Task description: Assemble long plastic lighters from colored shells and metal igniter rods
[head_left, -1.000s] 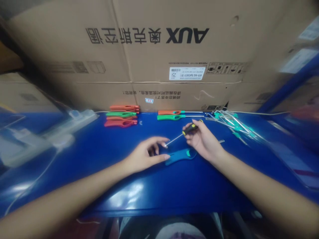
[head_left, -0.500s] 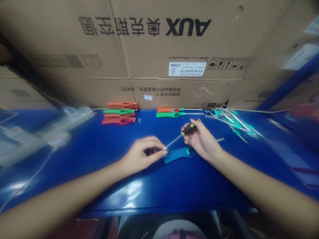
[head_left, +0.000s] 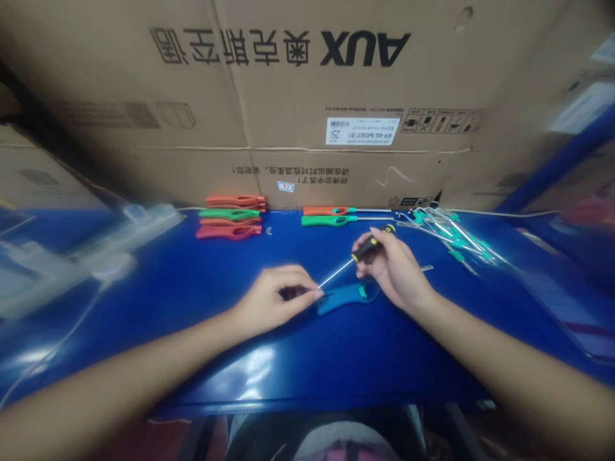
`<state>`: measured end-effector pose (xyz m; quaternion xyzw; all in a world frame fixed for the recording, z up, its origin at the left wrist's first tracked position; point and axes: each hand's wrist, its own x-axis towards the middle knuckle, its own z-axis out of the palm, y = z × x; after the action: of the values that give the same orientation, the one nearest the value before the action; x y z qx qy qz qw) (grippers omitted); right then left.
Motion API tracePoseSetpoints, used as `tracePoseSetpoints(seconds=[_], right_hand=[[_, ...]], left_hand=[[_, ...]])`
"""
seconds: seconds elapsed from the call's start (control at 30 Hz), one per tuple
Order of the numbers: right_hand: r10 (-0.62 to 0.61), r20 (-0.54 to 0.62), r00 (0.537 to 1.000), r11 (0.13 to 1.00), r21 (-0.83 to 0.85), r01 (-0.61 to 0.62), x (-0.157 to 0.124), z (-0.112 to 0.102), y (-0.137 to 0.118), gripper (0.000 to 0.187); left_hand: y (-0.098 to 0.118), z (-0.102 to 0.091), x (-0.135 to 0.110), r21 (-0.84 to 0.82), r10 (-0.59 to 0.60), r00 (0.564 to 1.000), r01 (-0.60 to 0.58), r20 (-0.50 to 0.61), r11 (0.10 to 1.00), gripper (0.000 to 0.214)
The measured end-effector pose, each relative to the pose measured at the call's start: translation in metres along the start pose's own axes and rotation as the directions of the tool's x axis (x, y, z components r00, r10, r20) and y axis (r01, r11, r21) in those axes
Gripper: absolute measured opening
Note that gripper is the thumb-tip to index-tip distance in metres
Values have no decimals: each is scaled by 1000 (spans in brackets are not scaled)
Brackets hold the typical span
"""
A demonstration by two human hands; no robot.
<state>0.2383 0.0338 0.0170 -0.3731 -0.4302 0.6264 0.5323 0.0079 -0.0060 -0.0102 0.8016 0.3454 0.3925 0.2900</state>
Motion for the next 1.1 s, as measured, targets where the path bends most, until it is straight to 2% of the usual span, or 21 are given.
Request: tracePoseSetpoints(seconds=[0.2,0.33,0.67,1.1], right_hand=[[-165,115,980,981,-79,175,-10,2,-5,25],[-246,85,966,966,-65,252,-12,2,-10,23],[-205,68,976,974,-82,210,-13,3,-10,22],[-223,105,969,966,-105,234,-16,2,-10,22]], left_hand=[[1,2,0,-4,-39,999,39,30,999,10],[1,1,0,-20,-35,999,36,18,999,10],[3,0,0,-31,-22,1000,22,19,999,12],[3,0,0,-27,-22,999,23,39,999,11]])
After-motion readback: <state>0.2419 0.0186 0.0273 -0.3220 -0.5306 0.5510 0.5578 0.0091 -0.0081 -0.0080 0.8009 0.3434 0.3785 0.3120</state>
